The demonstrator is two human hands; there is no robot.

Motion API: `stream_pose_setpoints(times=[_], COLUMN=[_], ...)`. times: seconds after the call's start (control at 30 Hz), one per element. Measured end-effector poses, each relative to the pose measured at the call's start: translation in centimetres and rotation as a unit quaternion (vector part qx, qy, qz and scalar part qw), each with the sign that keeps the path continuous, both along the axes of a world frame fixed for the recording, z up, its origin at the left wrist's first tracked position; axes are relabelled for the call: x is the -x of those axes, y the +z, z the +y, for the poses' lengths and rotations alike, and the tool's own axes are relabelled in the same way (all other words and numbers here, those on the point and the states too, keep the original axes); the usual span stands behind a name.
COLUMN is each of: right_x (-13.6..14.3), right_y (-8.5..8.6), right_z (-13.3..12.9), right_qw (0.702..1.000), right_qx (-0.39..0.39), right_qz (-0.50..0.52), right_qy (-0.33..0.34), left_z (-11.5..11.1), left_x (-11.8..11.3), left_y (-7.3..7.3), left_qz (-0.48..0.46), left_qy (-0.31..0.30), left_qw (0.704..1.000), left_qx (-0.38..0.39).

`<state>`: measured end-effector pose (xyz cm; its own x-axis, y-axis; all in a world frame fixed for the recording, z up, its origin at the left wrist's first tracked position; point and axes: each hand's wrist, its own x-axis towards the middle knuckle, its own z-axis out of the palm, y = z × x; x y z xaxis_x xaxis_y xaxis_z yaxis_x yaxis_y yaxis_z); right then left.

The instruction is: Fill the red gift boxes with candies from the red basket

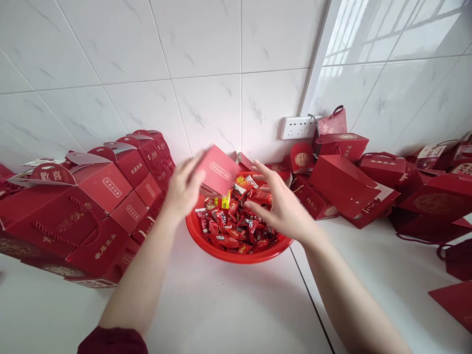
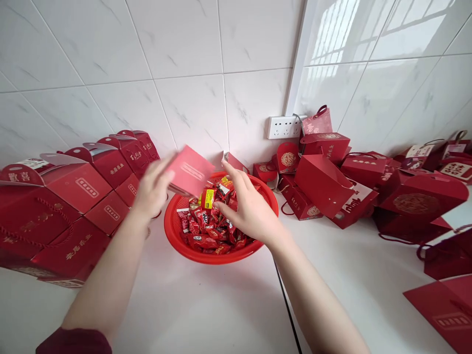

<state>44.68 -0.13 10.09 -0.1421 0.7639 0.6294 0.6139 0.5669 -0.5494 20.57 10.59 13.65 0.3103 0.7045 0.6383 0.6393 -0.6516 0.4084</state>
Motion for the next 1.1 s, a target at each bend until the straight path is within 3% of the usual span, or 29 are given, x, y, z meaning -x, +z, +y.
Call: stream_pose_setpoints(times=[0.1,0.17,0.23,0.37,0.47,0.53,0.7,0.93,1.1], right_x=[-1.3,-1.9,-2.2,-2.5,-2.8,-3.2,-4.1,-5.2,-6.7], right_y=[0.5,0.7,0.8,0.9,1.0,1.0,0.8,1.2,1.6], right_z=[-0.2,-0.2,-0.1,0.0,0.2,0.4,1.0,0.8,0.4], right_qw=[0.999,0.999,0.999,0.997,0.995,0.993,0.989,0.984,0.981], right_qx=[-0.015,-0.014,0.002,0.048,0.064,0.072,0.087,0.095,0.09], right_qz=[-0.014,-0.018,-0.018,-0.038,-0.062,-0.073,-0.089,-0.084,-0.056], right_qy=[-0.03,-0.042,-0.048,-0.045,-0.048,-0.058,-0.081,-0.122,-0.159], left_z=[5.5,9.2,12.3,16.2,17.5,18.0,19.0,20.4,21.5], left_x=[1.7,2.2,2.4,2.8,3.3,3.6,3.9,4.3,5.2], left_y=[2.2,2.0,0.1,-6.0,-9.6,-10.7,-11.4,-12.5,-12.6], left_qz=[-0.011,0.01,0.044,0.157,0.213,0.242,0.292,0.29,0.29], left_qy=[0.143,0.172,0.191,0.206,0.206,0.212,0.23,0.296,0.288], left_qw=[0.989,0.985,0.979,0.955,0.941,0.935,0.922,0.905,0.908], left_qx=[-0.031,0.006,0.054,0.148,0.161,0.15,0.111,0.094,0.089])
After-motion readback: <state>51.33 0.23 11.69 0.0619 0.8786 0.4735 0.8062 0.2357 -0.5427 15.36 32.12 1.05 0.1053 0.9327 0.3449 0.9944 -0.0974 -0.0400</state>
